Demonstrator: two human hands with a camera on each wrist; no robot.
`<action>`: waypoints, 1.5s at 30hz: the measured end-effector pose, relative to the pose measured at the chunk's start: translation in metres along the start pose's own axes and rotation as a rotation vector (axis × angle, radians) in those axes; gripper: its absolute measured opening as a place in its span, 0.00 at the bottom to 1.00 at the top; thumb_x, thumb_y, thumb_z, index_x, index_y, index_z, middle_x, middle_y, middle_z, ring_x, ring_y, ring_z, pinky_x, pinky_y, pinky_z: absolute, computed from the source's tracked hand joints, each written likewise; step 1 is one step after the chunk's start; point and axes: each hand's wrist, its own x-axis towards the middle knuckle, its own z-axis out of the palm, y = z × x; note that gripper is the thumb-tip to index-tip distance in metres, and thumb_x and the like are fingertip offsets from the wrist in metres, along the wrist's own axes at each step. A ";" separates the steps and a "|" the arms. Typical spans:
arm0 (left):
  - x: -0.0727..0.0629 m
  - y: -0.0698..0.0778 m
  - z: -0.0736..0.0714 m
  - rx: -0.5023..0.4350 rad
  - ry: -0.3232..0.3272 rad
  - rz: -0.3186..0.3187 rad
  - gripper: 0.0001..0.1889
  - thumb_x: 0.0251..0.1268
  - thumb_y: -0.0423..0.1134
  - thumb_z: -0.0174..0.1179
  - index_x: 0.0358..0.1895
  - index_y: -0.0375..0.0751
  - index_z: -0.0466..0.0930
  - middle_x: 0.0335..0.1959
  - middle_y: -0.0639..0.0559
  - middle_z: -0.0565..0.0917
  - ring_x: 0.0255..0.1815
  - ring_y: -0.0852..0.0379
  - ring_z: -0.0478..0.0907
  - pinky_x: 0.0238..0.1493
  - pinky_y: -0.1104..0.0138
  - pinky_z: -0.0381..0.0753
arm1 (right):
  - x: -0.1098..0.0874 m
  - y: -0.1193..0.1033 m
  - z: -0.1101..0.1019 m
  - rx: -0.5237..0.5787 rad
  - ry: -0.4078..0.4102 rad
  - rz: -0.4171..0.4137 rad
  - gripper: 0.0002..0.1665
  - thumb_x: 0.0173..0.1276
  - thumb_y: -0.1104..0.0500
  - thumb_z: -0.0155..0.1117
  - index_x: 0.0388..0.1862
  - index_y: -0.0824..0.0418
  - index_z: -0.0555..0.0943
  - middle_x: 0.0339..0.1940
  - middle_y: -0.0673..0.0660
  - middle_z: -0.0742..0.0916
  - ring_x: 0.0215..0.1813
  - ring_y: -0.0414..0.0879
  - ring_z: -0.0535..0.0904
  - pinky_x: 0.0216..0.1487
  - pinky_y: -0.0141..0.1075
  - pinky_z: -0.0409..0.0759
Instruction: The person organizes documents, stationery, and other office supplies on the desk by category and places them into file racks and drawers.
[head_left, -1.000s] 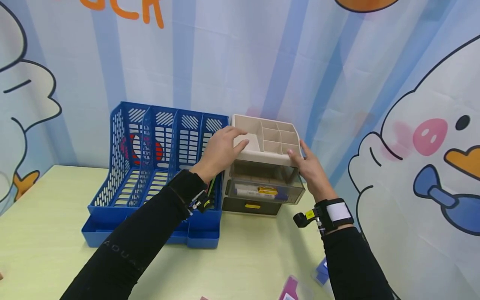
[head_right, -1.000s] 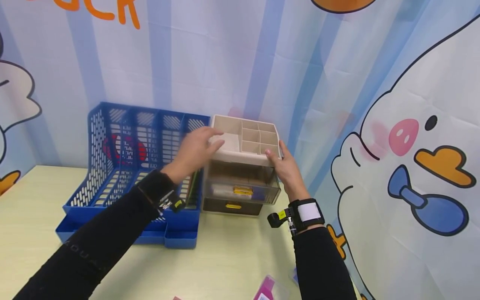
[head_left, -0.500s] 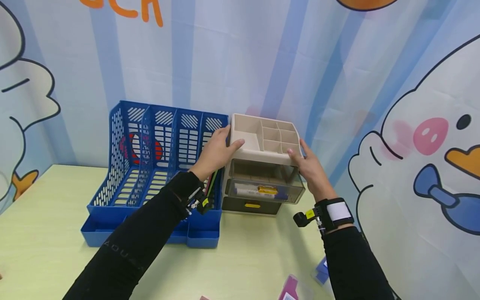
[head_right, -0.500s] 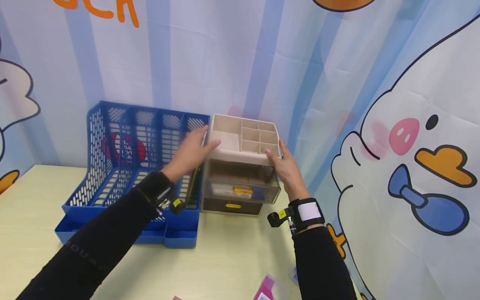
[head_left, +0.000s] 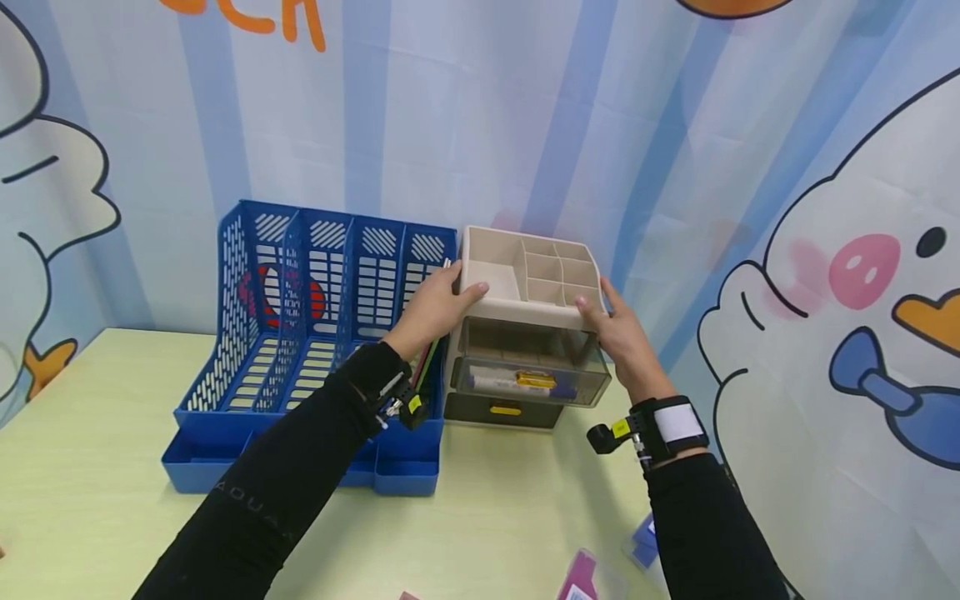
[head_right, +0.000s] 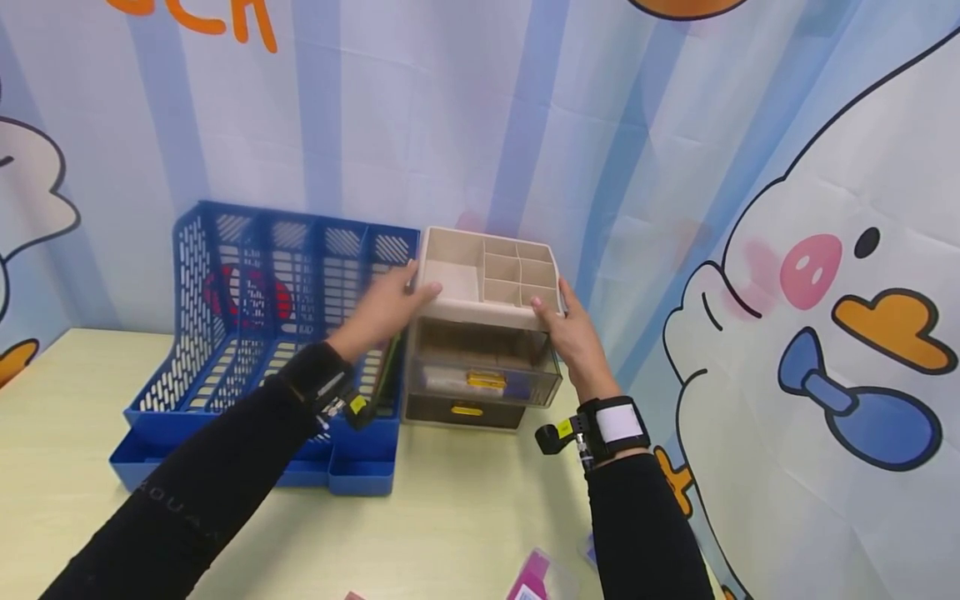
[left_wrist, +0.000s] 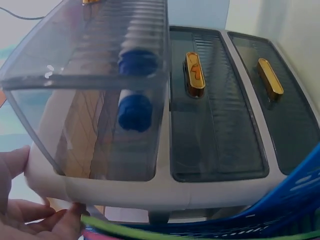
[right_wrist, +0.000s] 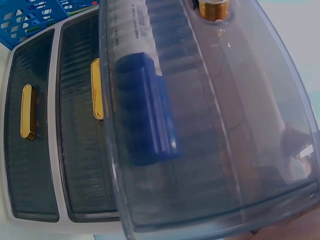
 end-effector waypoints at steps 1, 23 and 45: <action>-0.001 0.000 0.000 -0.007 0.001 -0.003 0.38 0.75 0.56 0.50 0.78 0.41 0.51 0.71 0.40 0.65 0.67 0.45 0.68 0.63 0.50 0.70 | 0.000 0.000 0.000 -0.001 0.000 0.000 0.47 0.75 0.41 0.53 0.81 0.43 0.38 0.80 0.62 0.50 0.76 0.59 0.52 0.72 0.58 0.52; -0.005 0.016 0.002 -0.022 0.016 -0.051 0.42 0.74 0.51 0.53 0.79 0.39 0.40 0.77 0.42 0.57 0.72 0.45 0.62 0.68 0.51 0.64 | -0.001 -0.005 0.003 -0.003 -0.008 -0.003 0.47 0.74 0.40 0.53 0.81 0.40 0.38 0.80 0.61 0.49 0.77 0.59 0.52 0.72 0.59 0.52; -0.005 0.014 0.005 -0.056 -0.007 -0.058 0.40 0.74 0.50 0.54 0.79 0.41 0.43 0.77 0.42 0.57 0.73 0.45 0.60 0.69 0.51 0.62 | -0.015 0.000 -0.002 -0.179 -0.008 -0.025 0.45 0.77 0.39 0.46 0.81 0.47 0.38 0.76 0.70 0.60 0.74 0.64 0.58 0.68 0.58 0.62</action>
